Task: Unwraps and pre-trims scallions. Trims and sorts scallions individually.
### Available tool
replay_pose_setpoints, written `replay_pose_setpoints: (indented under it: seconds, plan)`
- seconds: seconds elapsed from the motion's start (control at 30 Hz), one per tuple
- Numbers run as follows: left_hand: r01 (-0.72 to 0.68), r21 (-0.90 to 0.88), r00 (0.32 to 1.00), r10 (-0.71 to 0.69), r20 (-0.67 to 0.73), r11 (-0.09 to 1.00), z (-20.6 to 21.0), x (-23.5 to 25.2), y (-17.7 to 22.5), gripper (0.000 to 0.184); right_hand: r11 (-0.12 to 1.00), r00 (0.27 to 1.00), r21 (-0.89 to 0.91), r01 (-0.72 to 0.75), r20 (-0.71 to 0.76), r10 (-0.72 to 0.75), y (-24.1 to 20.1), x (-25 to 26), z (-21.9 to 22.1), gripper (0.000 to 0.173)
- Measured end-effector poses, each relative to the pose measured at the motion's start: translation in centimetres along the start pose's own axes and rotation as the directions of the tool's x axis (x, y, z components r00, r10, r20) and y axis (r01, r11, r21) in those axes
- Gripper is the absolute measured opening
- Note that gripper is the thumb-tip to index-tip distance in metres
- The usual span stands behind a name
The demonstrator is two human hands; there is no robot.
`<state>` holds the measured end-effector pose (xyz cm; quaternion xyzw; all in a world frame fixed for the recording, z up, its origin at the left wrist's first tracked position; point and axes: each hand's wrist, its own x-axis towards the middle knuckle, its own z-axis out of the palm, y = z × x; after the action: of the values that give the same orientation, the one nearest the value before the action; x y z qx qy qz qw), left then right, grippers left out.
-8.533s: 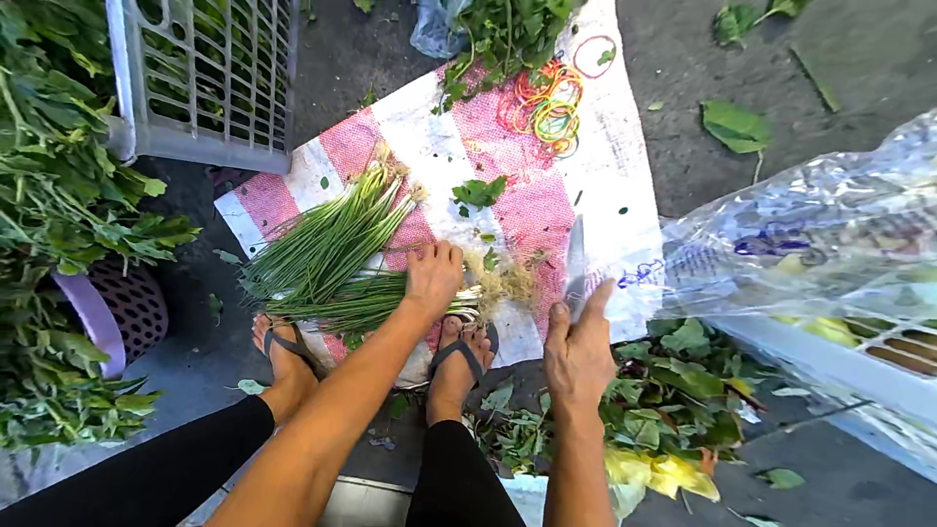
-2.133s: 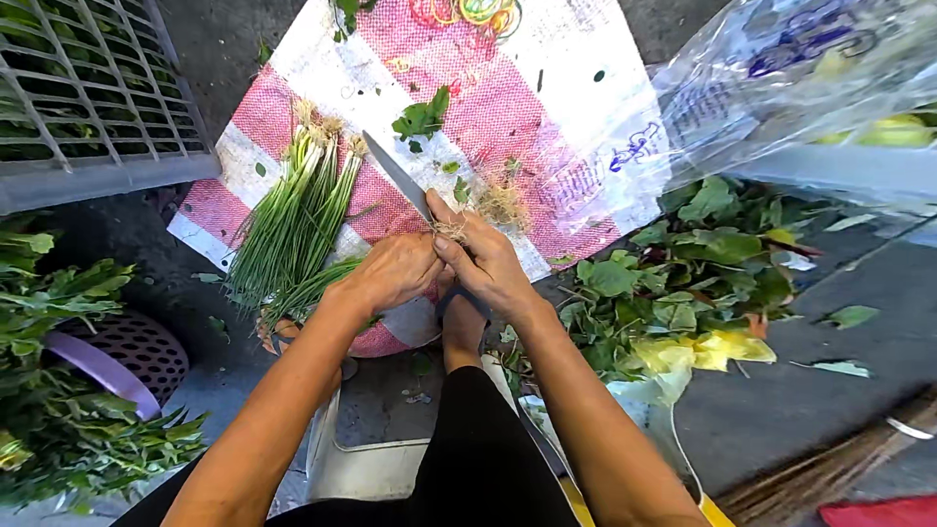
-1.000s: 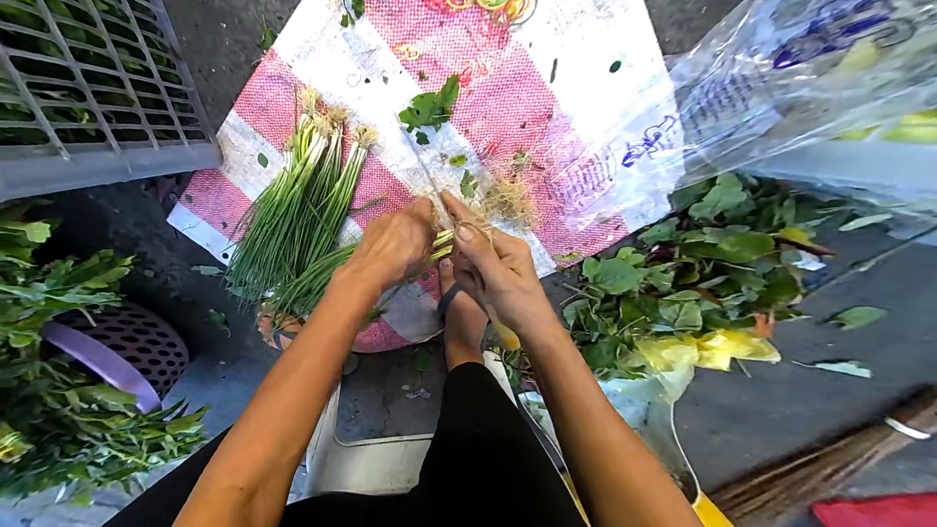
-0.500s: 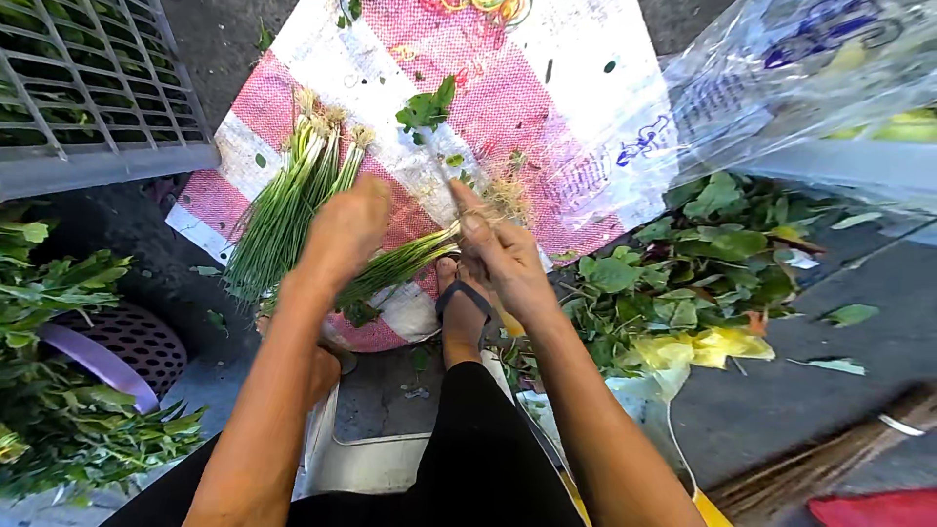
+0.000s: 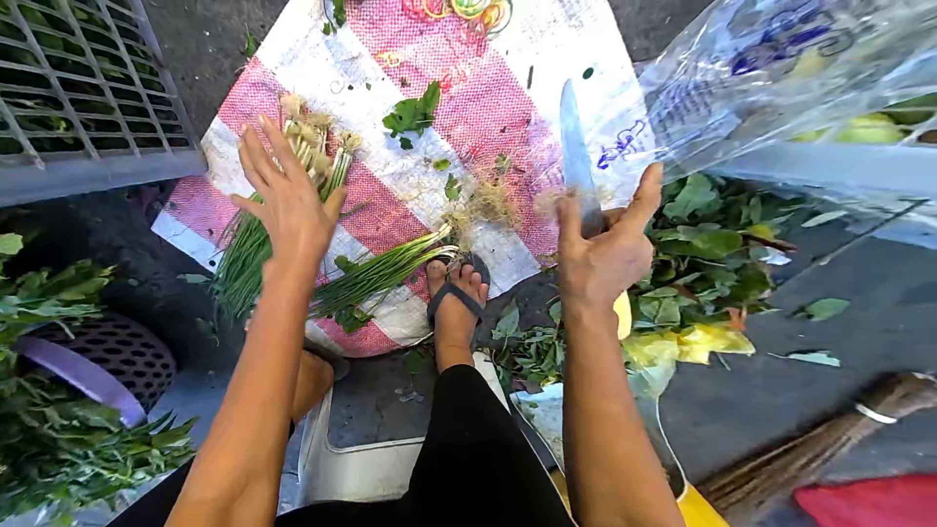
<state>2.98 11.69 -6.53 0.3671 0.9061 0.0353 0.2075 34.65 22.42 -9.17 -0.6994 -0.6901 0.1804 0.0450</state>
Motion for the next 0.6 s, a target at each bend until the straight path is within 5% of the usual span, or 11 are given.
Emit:
replay_pose_setpoints:
  seconds: [0.1, 0.17, 0.27, 0.33, 0.5, 0.6]
  plan:
    - [-0.229, -0.015, 0.973, 0.229, -0.020, 0.973, 2.3, -3.8, 4.2, 0.060, 0.998, 0.996, -0.020, -0.063, 0.061, 0.064, 0.4, 0.0, -0.3, 0.109]
    - [-0.340, -0.022, 0.932, 0.340, 0.128, 0.940, 5.5, -5.3, 6.5, 0.041, 0.980, 0.988, 0.160, -0.115, 0.124, 0.096, 0.4, 0.1, -0.1, 0.100]
    - [-0.342, 0.000, 0.881, 0.321, 0.348, 0.940, 10.1, -6.1, 8.1, 0.039, 0.853, 0.952, 0.465, -0.236, 0.286, 0.107, 0.8, -0.2, -0.3, 0.083]
    - [-0.338, 0.033, 0.891, 0.309, 0.334, 0.940, 11.5, -5.9, 8.2, 0.034, 0.787, 0.936, 0.550, -0.280, 0.338, 0.097, 0.9, -0.5, -0.4, 0.075]
    - [-0.423, -0.229, 0.856, 0.470, 0.217, 0.877, 11.5, -5.9, 5.9, 0.028, 0.800, 0.930, 0.542, -0.259, 0.364, 0.055, 1.2, -1.1, 0.4, 0.070]
    - [-0.346, -0.253, 0.799, 0.425, 0.425, 0.904, 11.3, -6.5, 5.9, 0.051, 0.813, 0.929, 0.523, -0.257, 0.366, 0.058, 1.3, -1.6, 0.9, 0.071]
